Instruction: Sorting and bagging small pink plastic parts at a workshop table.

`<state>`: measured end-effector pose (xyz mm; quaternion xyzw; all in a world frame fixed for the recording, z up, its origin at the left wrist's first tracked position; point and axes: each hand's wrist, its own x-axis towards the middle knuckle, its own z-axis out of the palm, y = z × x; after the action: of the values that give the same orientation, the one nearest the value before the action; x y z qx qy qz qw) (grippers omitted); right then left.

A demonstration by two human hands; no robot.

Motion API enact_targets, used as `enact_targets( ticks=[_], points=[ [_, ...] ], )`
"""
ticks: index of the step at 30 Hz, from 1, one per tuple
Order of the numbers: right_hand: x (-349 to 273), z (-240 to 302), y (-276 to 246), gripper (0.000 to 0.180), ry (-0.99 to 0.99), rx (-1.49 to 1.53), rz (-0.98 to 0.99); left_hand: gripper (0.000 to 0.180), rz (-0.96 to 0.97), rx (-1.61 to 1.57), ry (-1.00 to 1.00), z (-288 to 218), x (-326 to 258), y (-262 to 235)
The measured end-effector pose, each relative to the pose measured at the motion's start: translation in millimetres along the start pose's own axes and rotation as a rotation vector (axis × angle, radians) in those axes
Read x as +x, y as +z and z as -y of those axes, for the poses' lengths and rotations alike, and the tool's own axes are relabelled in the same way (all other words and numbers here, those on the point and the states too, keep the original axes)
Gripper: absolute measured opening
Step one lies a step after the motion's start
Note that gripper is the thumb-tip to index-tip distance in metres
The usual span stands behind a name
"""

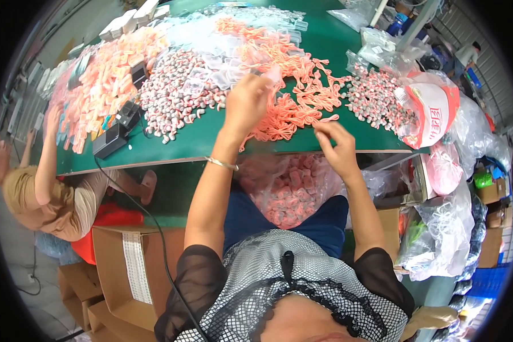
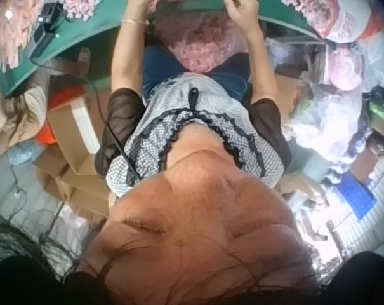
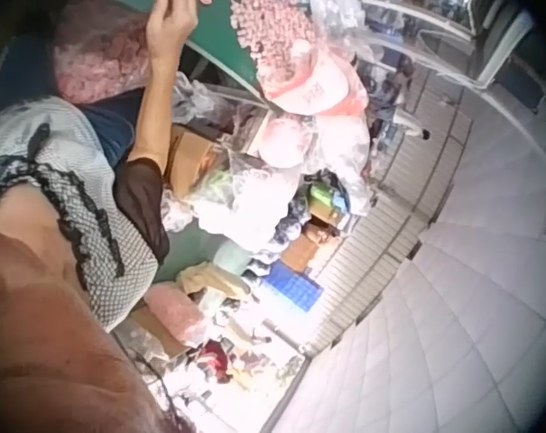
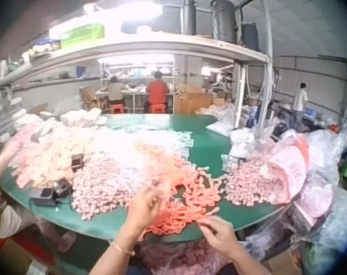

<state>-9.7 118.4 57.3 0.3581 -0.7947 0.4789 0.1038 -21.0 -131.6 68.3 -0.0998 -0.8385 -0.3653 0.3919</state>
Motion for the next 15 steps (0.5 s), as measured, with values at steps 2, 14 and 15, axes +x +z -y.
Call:
enact_targets(
  ticks=[2, 14, 15],
  points=[
    [12.1, 5.9, -5.4, 0.026, 0.027, 0.008, -0.172, 0.013, 0.054, 0.062, 0.238, -33.0, -12.3, 17.7],
    [-66.7, -59.1, -41.0, 0.027, 0.021, -0.471, -0.296, 0.023, 0.251, -0.028, 0.262, -73.6, -72.3, 84.2],
    [-65.1, -61.9, -44.6, 0.029, 0.006, -0.553, -0.25, 0.023, 0.255, -0.033, 0.265, -71.6, -71.3, 84.6]
  ],
)
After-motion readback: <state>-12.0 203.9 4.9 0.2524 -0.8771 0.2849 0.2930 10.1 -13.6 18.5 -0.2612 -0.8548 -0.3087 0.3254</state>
